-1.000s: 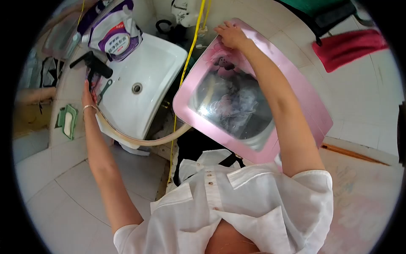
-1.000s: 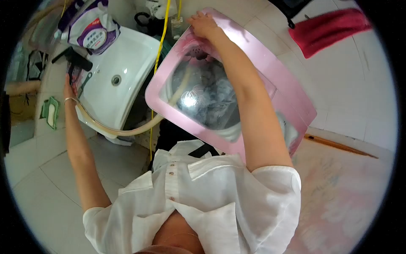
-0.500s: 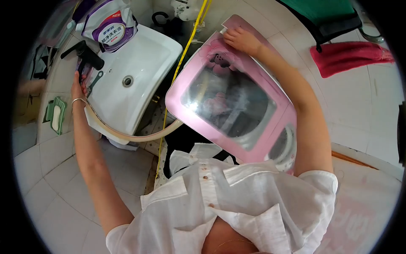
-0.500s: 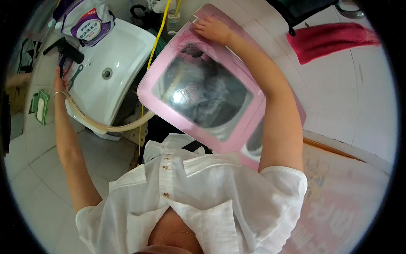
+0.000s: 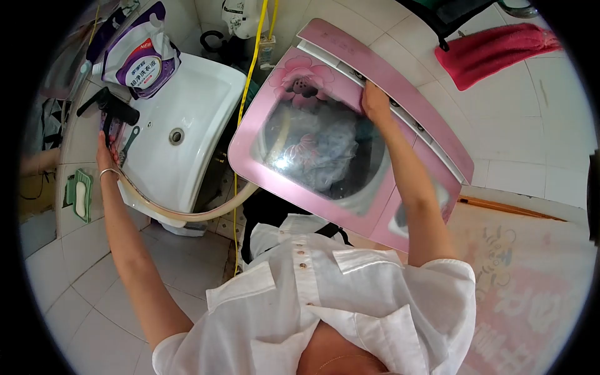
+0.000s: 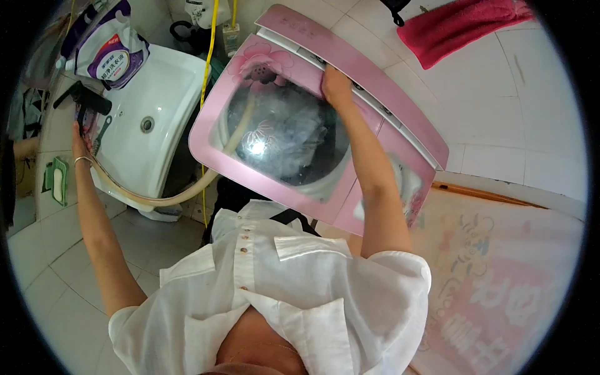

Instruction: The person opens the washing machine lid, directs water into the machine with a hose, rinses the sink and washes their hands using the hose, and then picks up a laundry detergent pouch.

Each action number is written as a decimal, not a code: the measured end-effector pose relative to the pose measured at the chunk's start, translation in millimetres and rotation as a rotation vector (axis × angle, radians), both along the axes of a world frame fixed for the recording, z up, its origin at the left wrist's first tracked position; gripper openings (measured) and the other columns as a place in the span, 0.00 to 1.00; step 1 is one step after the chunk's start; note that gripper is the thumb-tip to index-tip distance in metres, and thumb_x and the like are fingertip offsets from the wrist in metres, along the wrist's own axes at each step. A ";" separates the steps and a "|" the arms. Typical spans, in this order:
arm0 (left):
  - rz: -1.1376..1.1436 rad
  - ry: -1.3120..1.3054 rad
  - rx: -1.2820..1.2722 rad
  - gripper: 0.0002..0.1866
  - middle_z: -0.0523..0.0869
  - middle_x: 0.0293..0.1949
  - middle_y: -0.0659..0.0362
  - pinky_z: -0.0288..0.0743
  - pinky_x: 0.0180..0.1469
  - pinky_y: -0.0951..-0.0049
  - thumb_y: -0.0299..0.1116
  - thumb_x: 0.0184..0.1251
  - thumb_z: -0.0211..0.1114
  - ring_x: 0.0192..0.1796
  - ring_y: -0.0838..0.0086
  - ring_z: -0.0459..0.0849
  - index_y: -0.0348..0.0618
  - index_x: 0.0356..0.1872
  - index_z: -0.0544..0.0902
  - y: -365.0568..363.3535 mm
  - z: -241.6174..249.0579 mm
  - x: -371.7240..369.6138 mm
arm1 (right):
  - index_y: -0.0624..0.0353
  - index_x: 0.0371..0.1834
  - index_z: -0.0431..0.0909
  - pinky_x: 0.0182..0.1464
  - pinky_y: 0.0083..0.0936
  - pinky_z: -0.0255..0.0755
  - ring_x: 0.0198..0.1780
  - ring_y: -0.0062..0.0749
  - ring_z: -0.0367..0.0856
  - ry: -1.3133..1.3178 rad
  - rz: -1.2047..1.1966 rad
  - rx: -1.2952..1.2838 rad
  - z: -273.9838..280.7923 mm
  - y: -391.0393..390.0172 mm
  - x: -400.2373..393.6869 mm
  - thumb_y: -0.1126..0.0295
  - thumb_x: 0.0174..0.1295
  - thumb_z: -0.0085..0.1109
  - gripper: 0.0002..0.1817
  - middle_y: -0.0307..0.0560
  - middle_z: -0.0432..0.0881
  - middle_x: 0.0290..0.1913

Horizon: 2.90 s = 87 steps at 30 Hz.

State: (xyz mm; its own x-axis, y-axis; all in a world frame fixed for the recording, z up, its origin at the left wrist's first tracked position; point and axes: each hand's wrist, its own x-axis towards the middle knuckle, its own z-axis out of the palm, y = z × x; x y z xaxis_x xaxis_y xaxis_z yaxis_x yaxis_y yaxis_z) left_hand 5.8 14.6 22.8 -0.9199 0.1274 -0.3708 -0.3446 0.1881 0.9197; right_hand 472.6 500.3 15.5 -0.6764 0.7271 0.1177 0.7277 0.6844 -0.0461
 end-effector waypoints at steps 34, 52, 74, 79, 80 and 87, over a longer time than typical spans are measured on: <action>0.007 -0.027 -0.012 0.23 0.63 0.10 0.71 0.49 0.15 0.84 0.63 0.57 0.56 0.12 0.85 0.58 0.53 0.25 0.74 -3.0 -9.1 -5.6 | 0.55 0.41 0.78 0.40 0.39 0.70 0.37 0.52 0.77 0.088 0.181 0.107 26.2 31.8 -15.4 0.53 0.62 0.48 0.18 0.53 0.81 0.37; -0.005 -0.012 -0.017 0.24 0.64 0.11 0.71 0.51 0.15 0.82 0.63 0.58 0.55 0.12 0.84 0.59 0.52 0.24 0.74 -2.9 -12.6 -8.1 | 0.64 0.44 0.76 0.48 0.44 0.67 0.46 0.56 0.75 0.239 -0.125 0.011 -26.1 42.7 -37.8 0.63 0.64 0.40 0.18 0.61 0.78 0.44; -0.028 -0.039 -0.008 0.23 0.66 0.11 0.73 0.52 0.15 0.85 0.63 0.56 0.57 0.12 0.87 0.59 0.55 0.24 0.77 -5.8 -12.4 -12.0 | 0.59 0.43 0.76 0.41 0.36 0.70 0.40 0.49 0.78 0.382 0.132 -0.168 7.6 38.6 -10.2 0.52 0.59 0.55 0.21 0.53 0.81 0.38; -0.018 -0.053 -0.006 0.22 0.65 0.10 0.72 0.52 0.15 0.85 0.62 0.57 0.57 0.12 0.86 0.60 0.55 0.23 0.75 -7.0 -13.7 -13.1 | 0.60 0.44 0.76 0.42 0.37 0.70 0.41 0.52 0.77 0.320 -0.049 -0.004 -11.2 30.6 -23.4 0.49 0.59 0.54 0.24 0.55 0.80 0.39; -0.024 -0.033 0.007 0.22 0.66 0.10 0.72 0.52 0.15 0.85 0.62 0.57 0.57 0.12 0.86 0.60 0.54 0.22 0.75 -7.1 -13.9 -12.3 | 0.60 0.44 0.76 0.43 0.37 0.70 0.42 0.52 0.77 0.288 -0.084 0.043 -12.6 27.0 -24.8 0.49 0.59 0.53 0.24 0.55 0.80 0.39; -0.027 -0.065 -0.005 0.23 0.63 0.11 0.70 0.54 0.15 0.83 0.62 0.58 0.56 0.13 0.84 0.61 0.53 0.23 0.72 -3.0 -4.3 -6.0 | 0.67 0.61 0.59 0.61 0.41 0.56 0.60 0.58 0.60 0.451 -0.180 -0.048 -24.4 -35.5 8.6 0.54 0.59 0.52 0.34 0.67 0.63 0.59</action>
State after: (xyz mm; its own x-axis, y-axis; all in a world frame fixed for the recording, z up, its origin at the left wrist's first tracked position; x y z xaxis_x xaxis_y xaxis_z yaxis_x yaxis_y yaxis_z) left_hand -0.1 11.6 18.5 -0.8901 0.1501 -0.4303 -0.3982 0.2029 0.8946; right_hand 481.2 464.8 -8.9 -0.4288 0.8396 0.3335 0.7342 0.5390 -0.4129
